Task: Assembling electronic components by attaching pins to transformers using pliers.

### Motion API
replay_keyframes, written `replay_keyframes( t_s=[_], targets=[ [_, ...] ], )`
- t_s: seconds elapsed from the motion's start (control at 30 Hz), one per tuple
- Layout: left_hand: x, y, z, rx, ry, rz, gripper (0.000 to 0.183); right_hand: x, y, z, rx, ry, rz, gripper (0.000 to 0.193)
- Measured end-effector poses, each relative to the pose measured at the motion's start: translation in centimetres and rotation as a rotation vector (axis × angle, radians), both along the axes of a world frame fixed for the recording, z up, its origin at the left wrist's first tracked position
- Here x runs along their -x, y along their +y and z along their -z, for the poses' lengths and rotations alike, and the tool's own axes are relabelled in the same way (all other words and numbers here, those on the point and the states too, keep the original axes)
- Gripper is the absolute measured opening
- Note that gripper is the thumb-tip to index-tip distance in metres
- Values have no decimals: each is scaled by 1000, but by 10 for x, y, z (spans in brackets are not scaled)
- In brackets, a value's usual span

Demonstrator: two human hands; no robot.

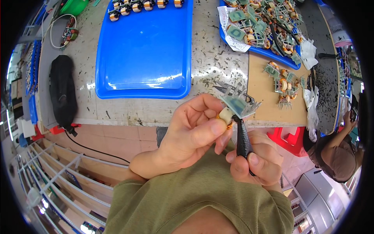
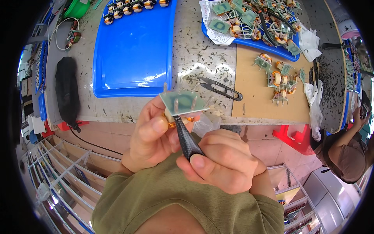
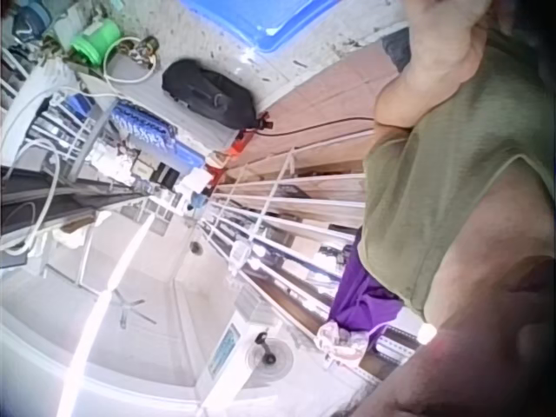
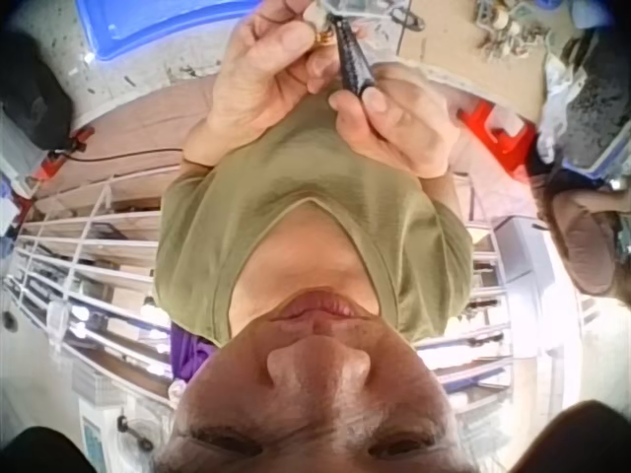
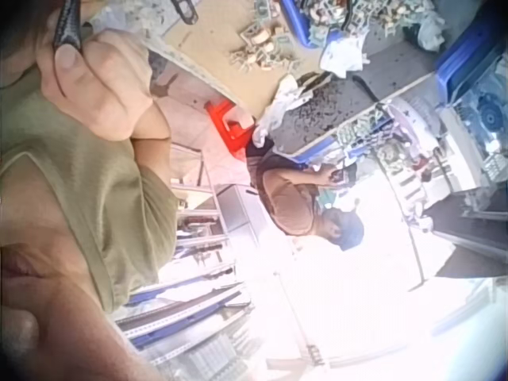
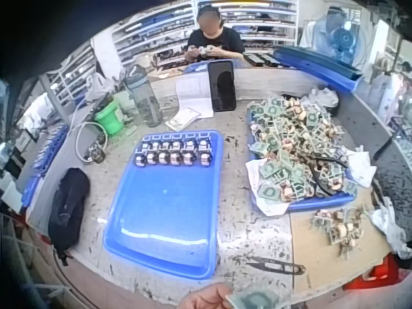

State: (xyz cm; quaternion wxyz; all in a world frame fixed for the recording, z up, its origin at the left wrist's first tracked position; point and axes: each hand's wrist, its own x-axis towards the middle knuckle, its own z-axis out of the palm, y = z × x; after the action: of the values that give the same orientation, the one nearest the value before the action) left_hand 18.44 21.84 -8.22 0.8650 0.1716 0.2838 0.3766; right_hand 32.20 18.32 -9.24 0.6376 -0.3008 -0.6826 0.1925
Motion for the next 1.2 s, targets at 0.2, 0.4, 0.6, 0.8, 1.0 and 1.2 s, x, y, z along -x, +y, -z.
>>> replay_keyframes(
  t_s=[0.2,0.4,0.6,0.8,1.0,1.2],
  targets=[
    [1,0,1,-9,7,37,51,1,1,-2,26,24,-21,36],
    [-2,1,-2,18,4,30,52,0,0,-2,10,11,-32,37],
    [-3,1,-2,14,-5,21,51,-2,1,-4,31,11,-53,36],
    [-4,1,-3,15,-10,23,51,-2,0,-4,24,16,-55,36],
    [-2,2,-3,13,14,23,52,-1,0,-4,27,4,-39,35],
    [-1,3,-2,23,-25,50,51,0,0,-6,19,23,-18,36]
  ],
)
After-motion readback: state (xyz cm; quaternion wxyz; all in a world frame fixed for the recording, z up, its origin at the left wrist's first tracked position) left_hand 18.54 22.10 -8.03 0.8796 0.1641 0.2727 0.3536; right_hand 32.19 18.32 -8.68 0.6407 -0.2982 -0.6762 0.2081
